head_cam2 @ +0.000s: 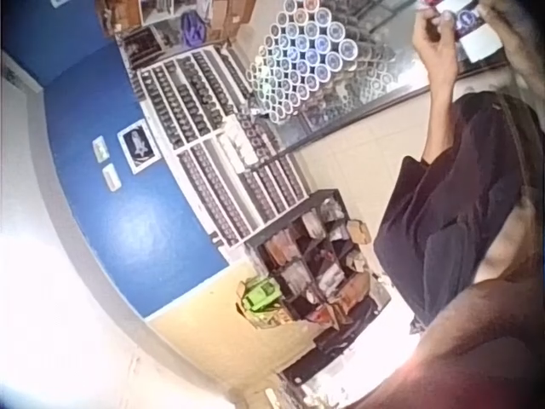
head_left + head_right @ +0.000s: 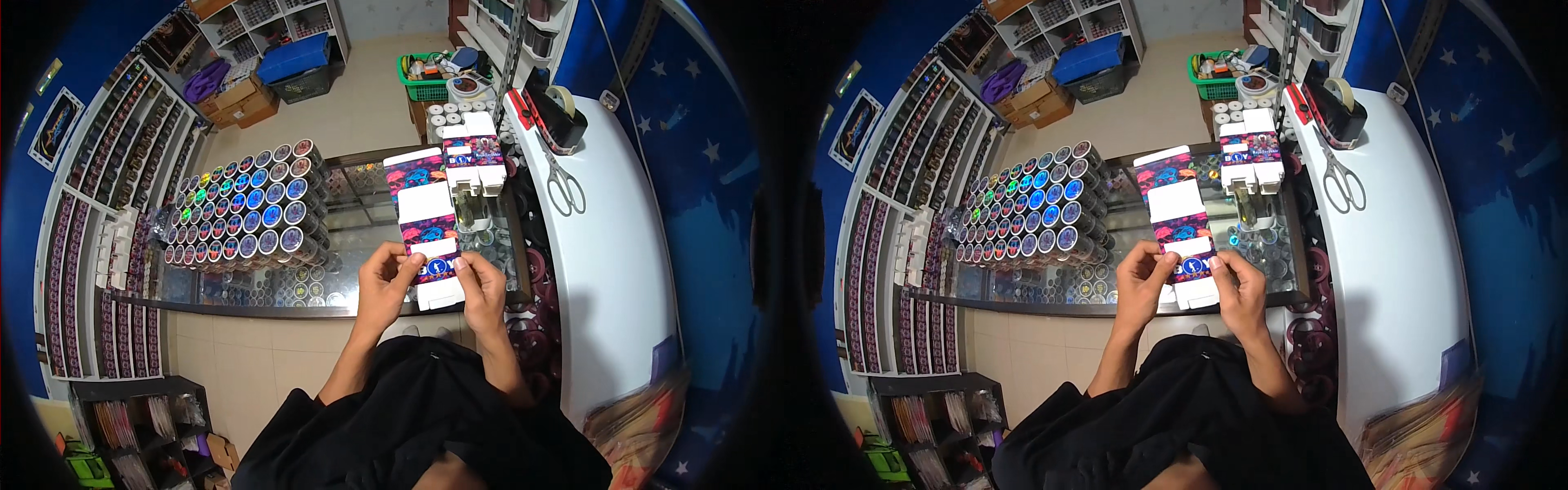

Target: Assembling a small cardboard box by folding its sides and tabs.

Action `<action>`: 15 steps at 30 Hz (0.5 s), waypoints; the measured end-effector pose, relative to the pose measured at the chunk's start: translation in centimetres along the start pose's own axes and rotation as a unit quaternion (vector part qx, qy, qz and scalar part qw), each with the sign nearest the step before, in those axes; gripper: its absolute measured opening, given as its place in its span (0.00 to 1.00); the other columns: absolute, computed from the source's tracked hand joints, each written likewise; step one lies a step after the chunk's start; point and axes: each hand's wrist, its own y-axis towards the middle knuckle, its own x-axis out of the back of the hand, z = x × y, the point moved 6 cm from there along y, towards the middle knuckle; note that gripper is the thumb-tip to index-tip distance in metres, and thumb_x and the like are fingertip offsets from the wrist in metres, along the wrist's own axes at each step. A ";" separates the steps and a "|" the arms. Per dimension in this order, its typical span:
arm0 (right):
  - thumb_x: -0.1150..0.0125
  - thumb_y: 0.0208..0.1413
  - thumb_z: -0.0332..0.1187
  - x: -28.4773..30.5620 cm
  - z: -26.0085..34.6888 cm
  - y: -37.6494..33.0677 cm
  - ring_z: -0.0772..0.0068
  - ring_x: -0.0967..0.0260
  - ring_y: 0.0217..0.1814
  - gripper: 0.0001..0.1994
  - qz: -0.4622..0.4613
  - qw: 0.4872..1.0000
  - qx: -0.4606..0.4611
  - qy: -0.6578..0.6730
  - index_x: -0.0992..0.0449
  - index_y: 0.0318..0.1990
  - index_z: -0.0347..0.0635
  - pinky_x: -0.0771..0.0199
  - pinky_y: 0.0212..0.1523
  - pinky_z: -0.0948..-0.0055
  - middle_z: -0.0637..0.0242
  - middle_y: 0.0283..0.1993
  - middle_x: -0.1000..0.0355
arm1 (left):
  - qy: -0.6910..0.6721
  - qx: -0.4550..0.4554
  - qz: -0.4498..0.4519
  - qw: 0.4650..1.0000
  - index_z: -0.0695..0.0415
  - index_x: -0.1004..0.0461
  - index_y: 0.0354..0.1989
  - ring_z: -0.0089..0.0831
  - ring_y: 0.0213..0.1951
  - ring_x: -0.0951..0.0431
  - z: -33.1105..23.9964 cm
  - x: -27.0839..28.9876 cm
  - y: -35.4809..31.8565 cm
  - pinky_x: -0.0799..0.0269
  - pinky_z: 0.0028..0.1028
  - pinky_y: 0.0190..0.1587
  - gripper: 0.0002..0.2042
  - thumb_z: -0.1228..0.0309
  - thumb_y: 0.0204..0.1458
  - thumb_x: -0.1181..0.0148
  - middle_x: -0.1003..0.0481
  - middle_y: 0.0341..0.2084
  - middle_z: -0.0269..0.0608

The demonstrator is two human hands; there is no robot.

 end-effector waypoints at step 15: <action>0.45 0.67 0.33 0.7 -0.6 0.7 0.90 0.42 0.30 0.12 -0.039 0.997 -0.035 0.054 0.26 0.33 0.34 0.43 0.30 0.83 0.78 0.27 0.33 | 0.091 0.030 0.067 0.993 0.61 0.24 0.33 0.13 0.26 0.33 0.4 -0.4 -0.7 0.37 0.19 0.29 0.08 0.70 0.58 0.34 0.26 0.22 0.26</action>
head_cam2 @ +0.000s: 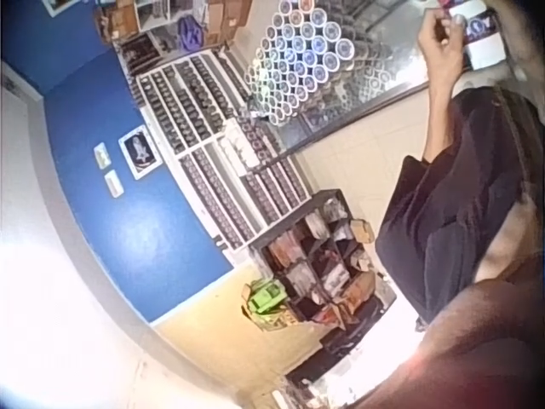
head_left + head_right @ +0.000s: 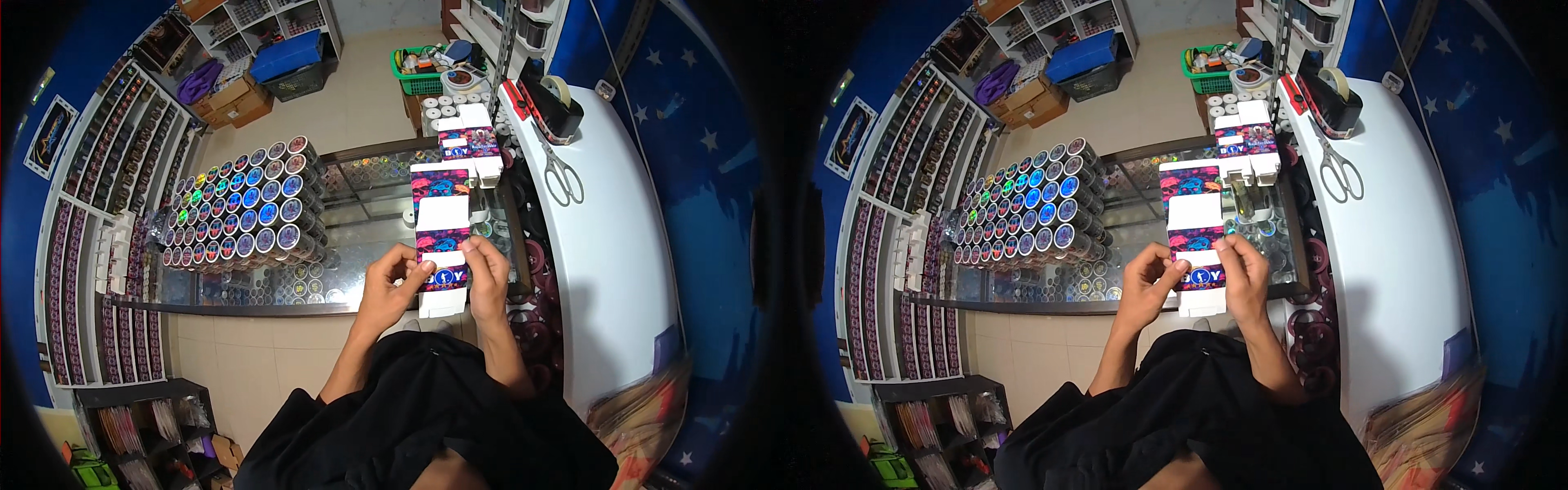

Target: Assembling a small cardboard box by folding its sides and tabs.

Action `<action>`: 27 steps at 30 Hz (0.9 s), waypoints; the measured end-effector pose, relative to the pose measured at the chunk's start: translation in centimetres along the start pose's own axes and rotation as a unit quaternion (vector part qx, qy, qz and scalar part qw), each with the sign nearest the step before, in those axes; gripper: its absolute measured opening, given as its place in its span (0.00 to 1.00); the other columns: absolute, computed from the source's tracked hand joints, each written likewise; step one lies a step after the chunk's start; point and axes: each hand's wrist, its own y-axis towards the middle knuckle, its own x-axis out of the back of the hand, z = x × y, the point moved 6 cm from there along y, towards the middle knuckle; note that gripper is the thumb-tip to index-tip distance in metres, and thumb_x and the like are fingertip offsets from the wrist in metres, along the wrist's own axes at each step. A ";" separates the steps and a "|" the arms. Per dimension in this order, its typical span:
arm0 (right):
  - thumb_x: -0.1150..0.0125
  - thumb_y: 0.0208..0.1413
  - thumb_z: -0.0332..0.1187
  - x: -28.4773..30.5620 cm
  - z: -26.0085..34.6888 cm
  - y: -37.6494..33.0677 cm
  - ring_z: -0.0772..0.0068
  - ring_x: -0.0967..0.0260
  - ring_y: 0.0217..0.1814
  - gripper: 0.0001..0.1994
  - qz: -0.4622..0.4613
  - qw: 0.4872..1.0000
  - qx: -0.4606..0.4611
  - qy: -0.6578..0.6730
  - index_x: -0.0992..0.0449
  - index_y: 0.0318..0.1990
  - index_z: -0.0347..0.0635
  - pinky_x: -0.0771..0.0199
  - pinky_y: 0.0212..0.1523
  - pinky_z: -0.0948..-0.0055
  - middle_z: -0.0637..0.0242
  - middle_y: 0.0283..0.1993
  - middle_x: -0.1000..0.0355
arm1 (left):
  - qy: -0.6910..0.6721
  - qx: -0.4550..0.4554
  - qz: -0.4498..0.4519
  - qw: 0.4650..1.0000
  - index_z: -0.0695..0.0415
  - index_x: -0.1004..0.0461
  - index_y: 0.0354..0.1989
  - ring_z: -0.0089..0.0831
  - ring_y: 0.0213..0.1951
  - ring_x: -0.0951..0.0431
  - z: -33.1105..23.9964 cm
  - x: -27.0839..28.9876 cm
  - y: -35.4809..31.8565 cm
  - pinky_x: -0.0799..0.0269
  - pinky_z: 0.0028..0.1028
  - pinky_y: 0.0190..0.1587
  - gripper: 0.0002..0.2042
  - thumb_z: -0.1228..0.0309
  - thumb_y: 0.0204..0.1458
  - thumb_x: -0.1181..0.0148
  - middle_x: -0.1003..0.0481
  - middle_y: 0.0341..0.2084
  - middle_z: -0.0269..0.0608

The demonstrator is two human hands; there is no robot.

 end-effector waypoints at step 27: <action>0.43 0.66 0.33 -1.6 0.4 -0.4 0.74 0.34 0.57 0.22 0.122 0.992 0.014 0.030 0.38 0.62 0.32 0.32 0.56 0.72 0.60 0.56 0.32 | -0.011 -0.039 -0.131 0.991 0.62 0.25 0.36 0.10 0.25 0.34 1.0 1.6 0.7 0.39 0.17 0.27 0.08 0.70 0.61 0.36 0.27 0.22 0.24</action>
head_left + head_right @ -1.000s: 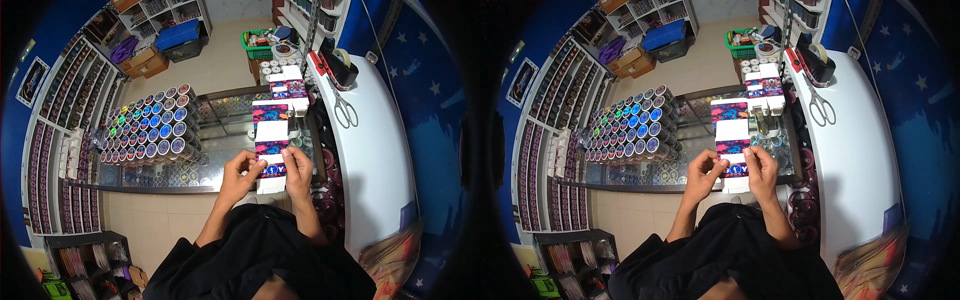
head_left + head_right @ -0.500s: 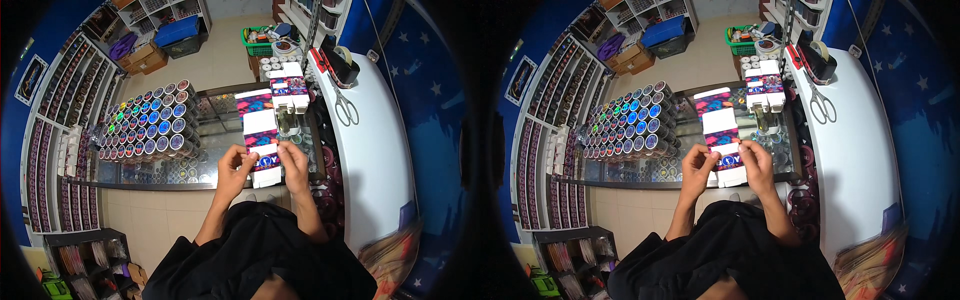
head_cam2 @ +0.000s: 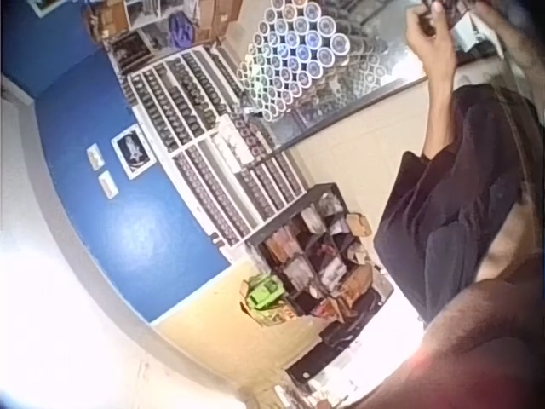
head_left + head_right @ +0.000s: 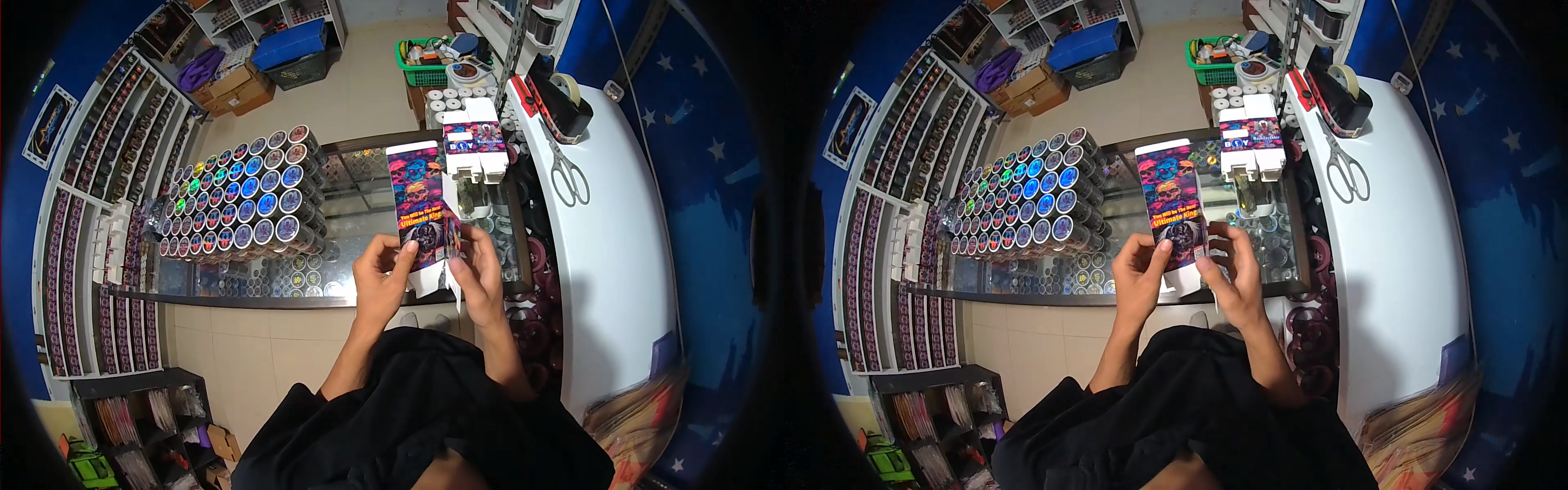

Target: Assembling a small cardboard box by folding its sides and tabs.

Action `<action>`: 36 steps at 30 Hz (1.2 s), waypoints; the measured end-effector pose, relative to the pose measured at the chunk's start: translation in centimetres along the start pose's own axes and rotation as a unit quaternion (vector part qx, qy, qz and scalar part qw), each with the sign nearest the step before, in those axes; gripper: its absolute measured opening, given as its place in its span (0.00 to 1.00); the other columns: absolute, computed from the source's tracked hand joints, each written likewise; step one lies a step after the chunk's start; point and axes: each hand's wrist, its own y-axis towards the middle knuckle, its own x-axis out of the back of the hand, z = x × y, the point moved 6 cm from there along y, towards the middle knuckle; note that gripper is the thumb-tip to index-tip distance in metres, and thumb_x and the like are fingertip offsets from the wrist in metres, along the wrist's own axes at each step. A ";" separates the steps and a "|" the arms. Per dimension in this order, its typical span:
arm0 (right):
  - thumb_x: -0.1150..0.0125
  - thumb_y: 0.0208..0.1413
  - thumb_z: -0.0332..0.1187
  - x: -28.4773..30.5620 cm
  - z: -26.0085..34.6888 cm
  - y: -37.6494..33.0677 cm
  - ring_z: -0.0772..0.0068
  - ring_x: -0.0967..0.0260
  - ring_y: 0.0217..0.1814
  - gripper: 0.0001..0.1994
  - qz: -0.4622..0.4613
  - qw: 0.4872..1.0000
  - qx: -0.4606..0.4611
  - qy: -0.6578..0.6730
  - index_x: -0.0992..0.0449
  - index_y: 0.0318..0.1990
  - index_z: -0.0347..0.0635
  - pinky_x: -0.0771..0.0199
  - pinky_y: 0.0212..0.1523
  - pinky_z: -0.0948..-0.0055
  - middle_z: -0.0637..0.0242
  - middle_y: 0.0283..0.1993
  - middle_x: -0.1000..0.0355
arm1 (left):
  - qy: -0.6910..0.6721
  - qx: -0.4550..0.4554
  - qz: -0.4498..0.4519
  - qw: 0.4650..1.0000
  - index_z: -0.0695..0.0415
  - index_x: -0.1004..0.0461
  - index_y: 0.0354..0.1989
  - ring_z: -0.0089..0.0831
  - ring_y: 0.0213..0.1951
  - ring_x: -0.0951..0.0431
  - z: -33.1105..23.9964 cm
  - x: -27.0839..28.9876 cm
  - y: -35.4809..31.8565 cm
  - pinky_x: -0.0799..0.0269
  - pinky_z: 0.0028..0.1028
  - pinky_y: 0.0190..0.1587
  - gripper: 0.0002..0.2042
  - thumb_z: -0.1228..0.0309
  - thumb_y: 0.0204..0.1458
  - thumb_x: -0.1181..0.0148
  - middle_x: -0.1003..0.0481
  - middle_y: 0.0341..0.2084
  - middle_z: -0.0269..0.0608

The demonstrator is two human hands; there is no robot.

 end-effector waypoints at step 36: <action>0.40 0.61 0.23 1.5 -1.7 0.6 0.64 0.38 0.67 0.28 -0.134 0.986 0.068 -0.077 0.44 0.67 0.28 0.39 0.67 0.67 0.50 0.64 0.37 | 0.077 -0.078 -0.024 0.994 0.66 0.27 0.57 0.21 0.35 0.21 -0.9 0.7 1.1 0.25 0.24 0.37 0.16 0.75 0.63 0.41 0.19 0.37 0.40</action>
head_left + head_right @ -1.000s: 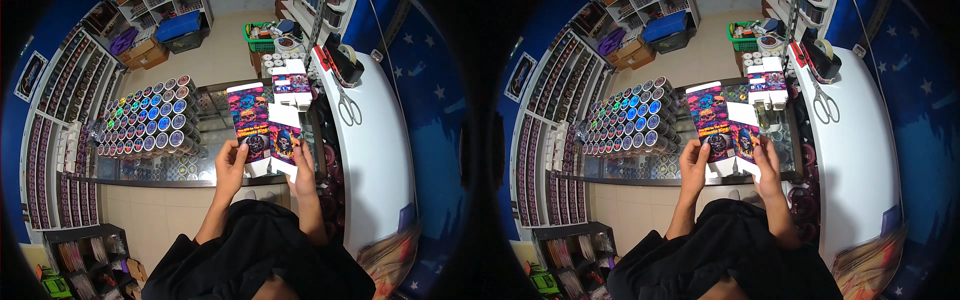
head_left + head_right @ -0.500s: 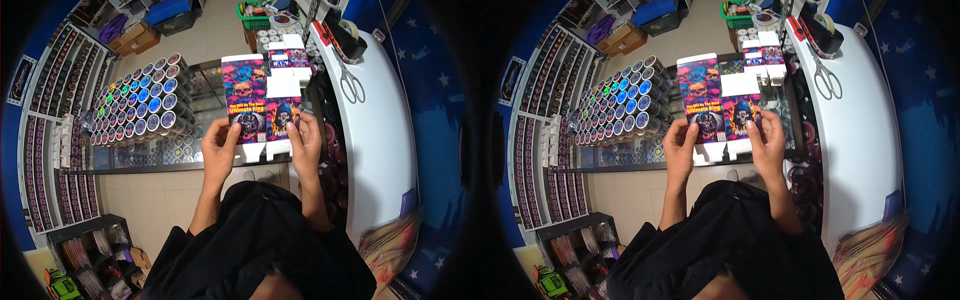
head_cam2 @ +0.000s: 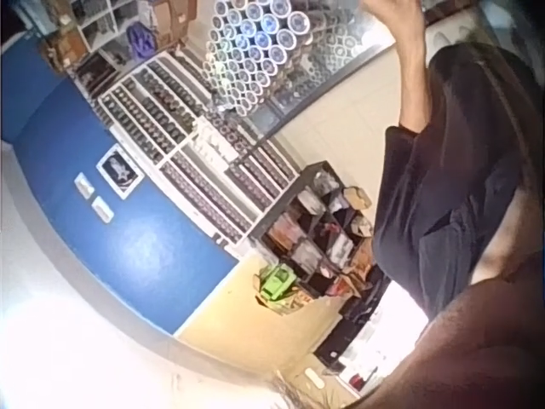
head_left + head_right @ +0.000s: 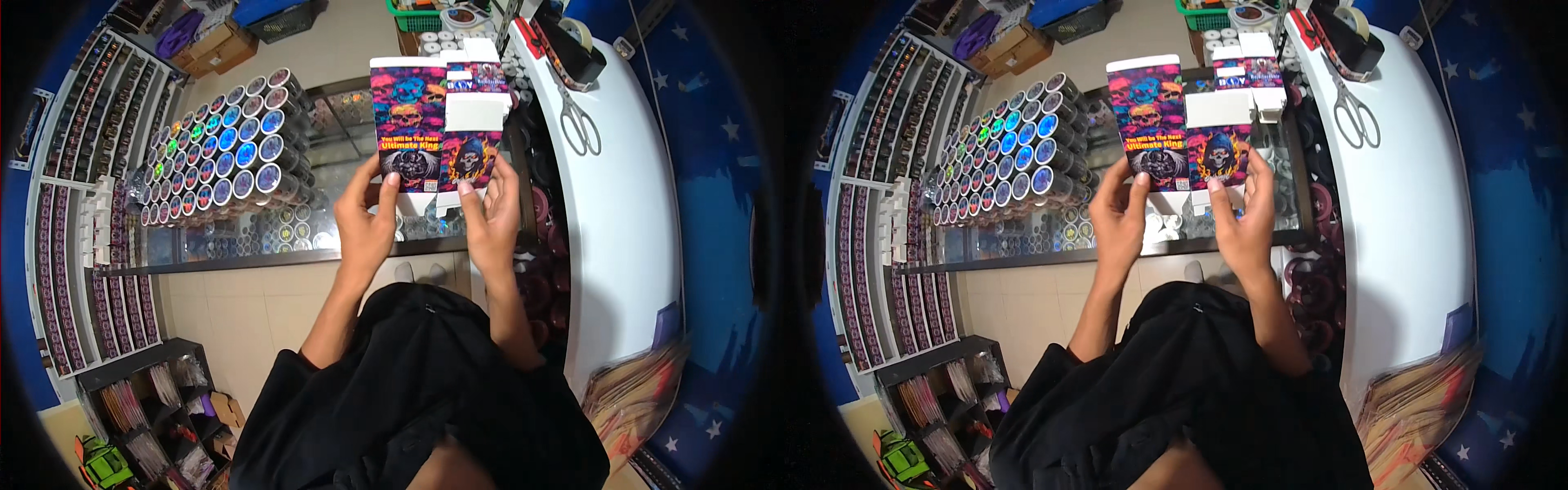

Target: Assembling a small cardboard box by folding its sides and tabs.

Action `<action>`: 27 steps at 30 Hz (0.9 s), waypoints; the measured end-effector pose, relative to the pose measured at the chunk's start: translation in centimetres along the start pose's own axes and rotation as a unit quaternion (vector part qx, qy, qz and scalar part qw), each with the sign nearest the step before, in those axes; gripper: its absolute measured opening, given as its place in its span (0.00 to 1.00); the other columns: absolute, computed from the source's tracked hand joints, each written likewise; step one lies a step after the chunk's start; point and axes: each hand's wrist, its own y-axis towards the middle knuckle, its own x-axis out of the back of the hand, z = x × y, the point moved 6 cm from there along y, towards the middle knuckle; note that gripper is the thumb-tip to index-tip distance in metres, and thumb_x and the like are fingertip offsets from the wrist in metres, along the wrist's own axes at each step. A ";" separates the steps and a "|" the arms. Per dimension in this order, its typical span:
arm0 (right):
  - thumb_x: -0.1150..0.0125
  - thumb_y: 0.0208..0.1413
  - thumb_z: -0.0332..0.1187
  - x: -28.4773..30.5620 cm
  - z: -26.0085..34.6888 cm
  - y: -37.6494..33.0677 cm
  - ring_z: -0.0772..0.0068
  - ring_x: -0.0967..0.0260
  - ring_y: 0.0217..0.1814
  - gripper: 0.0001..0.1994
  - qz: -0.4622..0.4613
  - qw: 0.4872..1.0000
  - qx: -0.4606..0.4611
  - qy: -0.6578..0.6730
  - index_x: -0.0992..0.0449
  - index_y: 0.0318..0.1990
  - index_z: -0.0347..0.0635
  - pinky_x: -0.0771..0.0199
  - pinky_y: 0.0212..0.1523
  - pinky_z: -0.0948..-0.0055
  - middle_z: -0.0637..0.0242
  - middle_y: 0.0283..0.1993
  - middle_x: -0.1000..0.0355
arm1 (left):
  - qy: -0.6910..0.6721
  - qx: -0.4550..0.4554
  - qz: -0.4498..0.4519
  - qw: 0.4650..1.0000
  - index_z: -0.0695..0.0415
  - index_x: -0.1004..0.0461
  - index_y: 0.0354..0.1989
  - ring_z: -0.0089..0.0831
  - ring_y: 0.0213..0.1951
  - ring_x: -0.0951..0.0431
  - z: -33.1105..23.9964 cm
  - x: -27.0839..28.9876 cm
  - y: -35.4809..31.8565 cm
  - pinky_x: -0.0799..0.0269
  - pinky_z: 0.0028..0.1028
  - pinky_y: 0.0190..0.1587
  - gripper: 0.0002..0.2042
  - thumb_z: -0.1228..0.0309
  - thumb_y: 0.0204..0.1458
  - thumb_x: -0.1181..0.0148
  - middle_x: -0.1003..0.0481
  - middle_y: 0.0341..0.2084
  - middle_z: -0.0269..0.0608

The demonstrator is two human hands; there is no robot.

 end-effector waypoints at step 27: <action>0.53 0.69 0.23 -0.6 -0.6 -1.3 0.73 0.30 0.56 0.14 -0.067 0.998 0.001 -0.002 0.36 0.60 0.29 0.33 0.58 0.74 0.55 0.54 0.28 | -0.011 -0.054 -0.066 0.996 0.66 0.33 0.57 0.24 0.36 0.22 -0.4 -1.2 -1.8 0.26 0.25 0.37 0.15 0.75 0.64 0.45 0.21 0.37 0.44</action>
